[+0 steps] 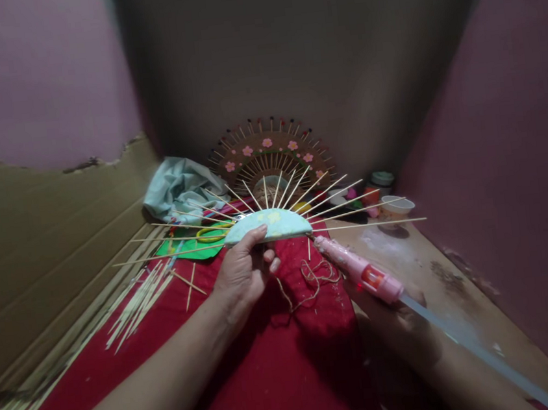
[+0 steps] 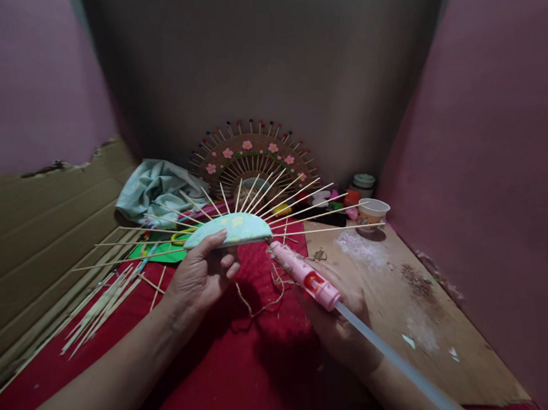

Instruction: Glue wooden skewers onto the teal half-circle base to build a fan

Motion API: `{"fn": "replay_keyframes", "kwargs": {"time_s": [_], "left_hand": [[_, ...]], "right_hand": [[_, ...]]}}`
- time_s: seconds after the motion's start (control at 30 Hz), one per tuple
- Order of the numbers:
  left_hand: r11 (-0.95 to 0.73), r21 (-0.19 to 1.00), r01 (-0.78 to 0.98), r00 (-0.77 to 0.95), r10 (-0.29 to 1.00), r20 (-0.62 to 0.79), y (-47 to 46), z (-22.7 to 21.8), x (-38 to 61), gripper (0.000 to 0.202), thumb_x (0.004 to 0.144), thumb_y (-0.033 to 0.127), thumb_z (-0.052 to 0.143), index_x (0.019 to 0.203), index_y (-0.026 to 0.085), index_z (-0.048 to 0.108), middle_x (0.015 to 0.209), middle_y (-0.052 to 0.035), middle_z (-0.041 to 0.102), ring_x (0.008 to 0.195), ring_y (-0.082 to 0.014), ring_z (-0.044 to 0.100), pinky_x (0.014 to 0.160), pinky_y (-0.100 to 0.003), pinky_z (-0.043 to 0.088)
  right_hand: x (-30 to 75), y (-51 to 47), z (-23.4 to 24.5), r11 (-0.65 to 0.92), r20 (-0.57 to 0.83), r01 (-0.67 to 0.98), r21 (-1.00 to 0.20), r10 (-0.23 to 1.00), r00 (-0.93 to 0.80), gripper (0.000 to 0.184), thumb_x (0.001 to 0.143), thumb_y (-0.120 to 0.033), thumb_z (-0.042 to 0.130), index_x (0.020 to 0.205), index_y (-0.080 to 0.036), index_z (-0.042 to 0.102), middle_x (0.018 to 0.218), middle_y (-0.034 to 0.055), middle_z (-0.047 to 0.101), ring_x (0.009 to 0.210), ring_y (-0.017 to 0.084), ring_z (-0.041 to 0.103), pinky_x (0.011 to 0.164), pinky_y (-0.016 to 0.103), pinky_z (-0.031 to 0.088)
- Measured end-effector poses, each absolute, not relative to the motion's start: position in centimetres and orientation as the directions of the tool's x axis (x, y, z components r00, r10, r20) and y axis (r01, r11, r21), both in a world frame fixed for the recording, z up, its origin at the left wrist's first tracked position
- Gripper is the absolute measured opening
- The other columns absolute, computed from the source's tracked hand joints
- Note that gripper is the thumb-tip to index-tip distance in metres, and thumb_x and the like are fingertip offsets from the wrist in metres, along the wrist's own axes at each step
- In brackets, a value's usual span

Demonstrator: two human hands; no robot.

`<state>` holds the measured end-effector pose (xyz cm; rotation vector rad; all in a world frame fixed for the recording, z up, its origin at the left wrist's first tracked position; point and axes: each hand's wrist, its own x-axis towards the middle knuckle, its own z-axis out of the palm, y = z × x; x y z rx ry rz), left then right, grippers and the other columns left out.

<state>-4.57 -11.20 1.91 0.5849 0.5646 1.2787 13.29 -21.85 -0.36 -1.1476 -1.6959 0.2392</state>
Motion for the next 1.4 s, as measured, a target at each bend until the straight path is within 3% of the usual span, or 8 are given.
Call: {"fn": "replay_keyframes", "kwargs": {"time_s": [0.33,0.77,1.07,1.4], "left_hand": [[0.188,0.683,-0.706,0.189,0.979,-0.075,-11.3,2.1,-4.6,0.021,0.062,0.012,0.071,0.073,0.016,0.053,0.053,0.0063,0.052,0.035,-0.0046,0.039,0.031,-0.018,0.030],[0.185,0.675,-0.714,0.202,0.978,-0.054,-11.1,1.9,-4.8,0.019,0.065,0.011,0.069,0.073,0.015,0.052,0.051,0.0068,0.050,0.034,-0.0042,0.038,0.031,-0.018,0.030],[0.171,0.682,-0.711,0.191,0.981,-0.047,-11.1,1.7,-4.6,0.016,0.068,0.011,0.067,0.073,0.015,0.052,0.052,0.0058,0.051,0.035,-0.0050,0.039,0.030,-0.018,0.031],[0.163,0.693,-0.702,0.191,0.981,-0.038,-11.1,1.7,-4.6,0.016,0.068,0.011,0.067,0.075,0.014,0.053,0.055,0.0050,0.053,0.036,-0.0050,0.040,0.030,-0.018,0.033]], "right_hand": [[13.2,-21.9,-0.1,0.503,0.626,0.579,-0.642,0.780,0.016,0.040,0.089,-0.020,0.050,0.128,-0.025,0.058,0.131,0.0062,0.058,0.123,0.029,0.053,0.104,0.049,0.045],[13.2,-21.9,0.3,0.585,0.647,0.478,-0.656,0.761,-0.044,0.044,0.092,-0.016,0.043,0.135,-0.022,0.051,0.138,0.0051,0.052,0.129,0.025,0.047,0.112,0.046,0.035],[13.5,-21.9,-0.1,0.532,0.647,0.588,-0.609,0.762,-0.019,0.040,0.090,-0.022,0.050,0.129,-0.026,0.057,0.130,0.0057,0.059,0.121,0.027,0.054,0.102,0.045,0.047],[14.0,-21.7,-1.8,0.503,0.630,0.565,-0.654,0.775,0.040,0.041,0.089,-0.026,0.052,0.129,-0.024,0.057,0.133,0.0064,0.057,0.124,0.028,0.052,0.106,0.048,0.043]]}}
